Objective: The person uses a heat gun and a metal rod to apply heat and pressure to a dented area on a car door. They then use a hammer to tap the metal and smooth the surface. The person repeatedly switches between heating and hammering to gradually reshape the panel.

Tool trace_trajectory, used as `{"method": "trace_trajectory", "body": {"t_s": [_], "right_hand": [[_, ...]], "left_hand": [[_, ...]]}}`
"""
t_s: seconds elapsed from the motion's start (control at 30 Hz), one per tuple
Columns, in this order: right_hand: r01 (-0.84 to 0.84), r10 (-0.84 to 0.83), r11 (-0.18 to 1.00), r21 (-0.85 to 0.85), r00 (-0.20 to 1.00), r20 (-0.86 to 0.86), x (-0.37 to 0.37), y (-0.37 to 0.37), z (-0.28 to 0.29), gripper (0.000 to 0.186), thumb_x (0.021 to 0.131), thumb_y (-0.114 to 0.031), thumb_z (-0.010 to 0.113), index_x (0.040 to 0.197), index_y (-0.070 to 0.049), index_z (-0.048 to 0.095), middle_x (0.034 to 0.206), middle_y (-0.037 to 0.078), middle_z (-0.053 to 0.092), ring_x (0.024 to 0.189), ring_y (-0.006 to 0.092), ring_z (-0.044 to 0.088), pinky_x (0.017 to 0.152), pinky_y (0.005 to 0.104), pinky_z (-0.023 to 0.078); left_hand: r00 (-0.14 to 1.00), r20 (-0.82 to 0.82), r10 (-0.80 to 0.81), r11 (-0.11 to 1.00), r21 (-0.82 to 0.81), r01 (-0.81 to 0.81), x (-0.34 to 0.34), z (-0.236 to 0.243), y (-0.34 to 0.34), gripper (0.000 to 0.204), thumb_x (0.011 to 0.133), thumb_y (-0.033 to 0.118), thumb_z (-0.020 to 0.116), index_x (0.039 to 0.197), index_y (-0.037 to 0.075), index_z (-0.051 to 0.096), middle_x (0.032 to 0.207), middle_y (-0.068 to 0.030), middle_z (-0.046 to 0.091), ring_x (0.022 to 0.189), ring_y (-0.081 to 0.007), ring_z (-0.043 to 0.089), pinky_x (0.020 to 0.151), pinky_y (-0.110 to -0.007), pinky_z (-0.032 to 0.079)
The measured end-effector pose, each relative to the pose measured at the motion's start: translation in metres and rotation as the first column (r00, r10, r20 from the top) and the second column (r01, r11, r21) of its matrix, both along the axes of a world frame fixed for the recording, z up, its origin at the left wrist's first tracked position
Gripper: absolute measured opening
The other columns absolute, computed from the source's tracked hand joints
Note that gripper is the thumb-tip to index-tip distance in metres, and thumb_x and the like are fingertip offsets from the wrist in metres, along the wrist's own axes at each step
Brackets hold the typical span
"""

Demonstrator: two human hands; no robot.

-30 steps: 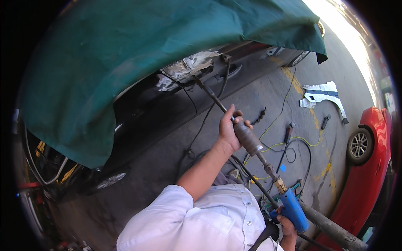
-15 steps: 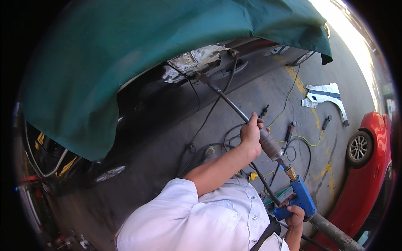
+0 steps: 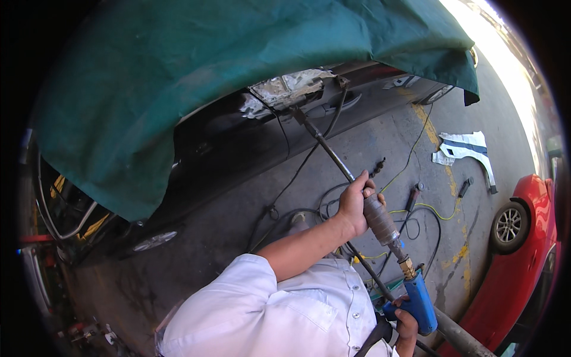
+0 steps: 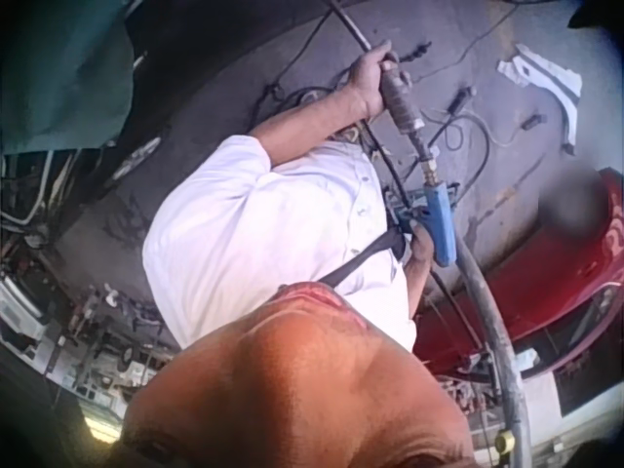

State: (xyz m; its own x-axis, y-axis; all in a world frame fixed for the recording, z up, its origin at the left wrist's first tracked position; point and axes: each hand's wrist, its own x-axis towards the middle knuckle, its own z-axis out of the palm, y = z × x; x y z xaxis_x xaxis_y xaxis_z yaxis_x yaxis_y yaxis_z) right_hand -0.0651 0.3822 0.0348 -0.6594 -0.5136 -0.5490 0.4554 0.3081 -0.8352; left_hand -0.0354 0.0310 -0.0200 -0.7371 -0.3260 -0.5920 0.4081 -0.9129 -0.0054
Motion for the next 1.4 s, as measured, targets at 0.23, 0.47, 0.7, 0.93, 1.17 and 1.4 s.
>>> {"method": "trace_trajectory", "body": {"t_s": [0.23, 0.47, 0.7, 0.93, 1.17, 1.4], "right_hand": [[0.023, -0.021, 0.999, 0.032, 0.999, -0.046, 0.006, -0.011, 0.006, 0.049, 0.065, -0.015, 0.067, 0.111, -0.002, 0.058, 0.091, 0.008, 0.060, 0.092, 0.0251, 0.060, 0.095, 0.0420, 0.045], [0.005, -0.004, 1.000, 0.005, 0.998, -0.062, 0.012, -0.014, 0.009, 0.050, 0.064, -0.015, 0.068, 0.111, -0.002, 0.058, 0.091, 0.008, 0.060, 0.092, 0.0244, 0.060, 0.095, 0.0416, 0.045], [-0.045, 0.051, 0.996, 0.080, 0.996, -0.074, 0.009, -0.012, 0.018, 0.050, 0.063, -0.016, 0.069, 0.110, -0.003, 0.060, 0.092, 0.007, 0.062, 0.093, 0.0245, 0.061, 0.094, 0.0410, 0.046], [-0.053, 0.059, 0.996, 0.071, 0.994, -0.089, 0.010, -0.015, 0.022, 0.050, 0.063, -0.012, 0.069, 0.111, -0.004, 0.060, 0.093, 0.007, 0.062, 0.094, 0.0230, 0.061, 0.093, 0.0415, 0.046], [-0.399, 0.457, 0.879, 0.259, 0.554, -0.696, 0.005, -0.022, 0.031, 0.018, 0.070, -0.010, 0.071, 0.086, -0.004, 0.064, 0.075, 0.012, 0.062, 0.066, 0.0283, 0.062, 0.066, 0.0338, 0.051], [-0.023, 0.028, 0.997, -0.078, 0.998, 0.058, 0.000, -0.017, 0.019, 0.041, 0.065, -0.007, 0.068, 0.106, -0.003, 0.061, 0.092, 0.007, 0.062, 0.091, 0.0246, 0.061, 0.090, 0.0404, 0.047]], "left_hand": [[1.000, -0.024, 0.003, 1.000, -0.005, -0.003, 0.004, -0.002, -0.009, 0.034, 0.097, 0.043, 0.064, 0.078, 0.019, 0.049, 0.060, 0.0076, 0.041, 0.071, -0.0181, 0.059, 0.073, -0.040, 0.052], [0.999, -0.038, -0.008, 1.000, 0.013, 0.008, 0.007, 0.006, -0.012, 0.035, 0.097, 0.043, 0.064, 0.076, 0.019, 0.048, 0.059, 0.0076, 0.040, 0.071, -0.0179, 0.058, 0.074, -0.040, 0.052], [1.000, -0.029, 0.006, 1.000, 0.015, -0.006, 0.008, -0.006, -0.005, 0.035, 0.096, 0.044, 0.066, 0.077, 0.019, 0.050, 0.057, 0.0074, 0.042, 0.070, -0.0183, 0.058, 0.072, -0.040, 0.052], [0.997, -0.002, 0.075, 0.997, -0.021, -0.075, 0.013, 0.020, -0.048, 0.033, 0.094, 0.044, 0.068, 0.082, 0.016, 0.055, 0.056, 0.0080, 0.045, 0.064, -0.0170, 0.058, 0.069, -0.038, 0.053], [0.552, -0.829, 0.087, 0.996, 0.059, -0.068, 0.031, -0.026, -0.007, 0.048, 0.105, 0.050, 0.046, 0.080, 0.012, 0.062, 0.054, 0.0074, 0.050, 0.071, -0.0148, 0.057, 0.080, -0.033, 0.045], [0.995, 0.090, 0.038, 0.999, 0.013, -0.040, 0.004, 0.006, -0.007, 0.036, 0.100, 0.044, 0.060, 0.083, 0.013, 0.052, 0.059, 0.0056, 0.045, 0.067, -0.0197, 0.058, 0.071, -0.039, 0.051]]}}
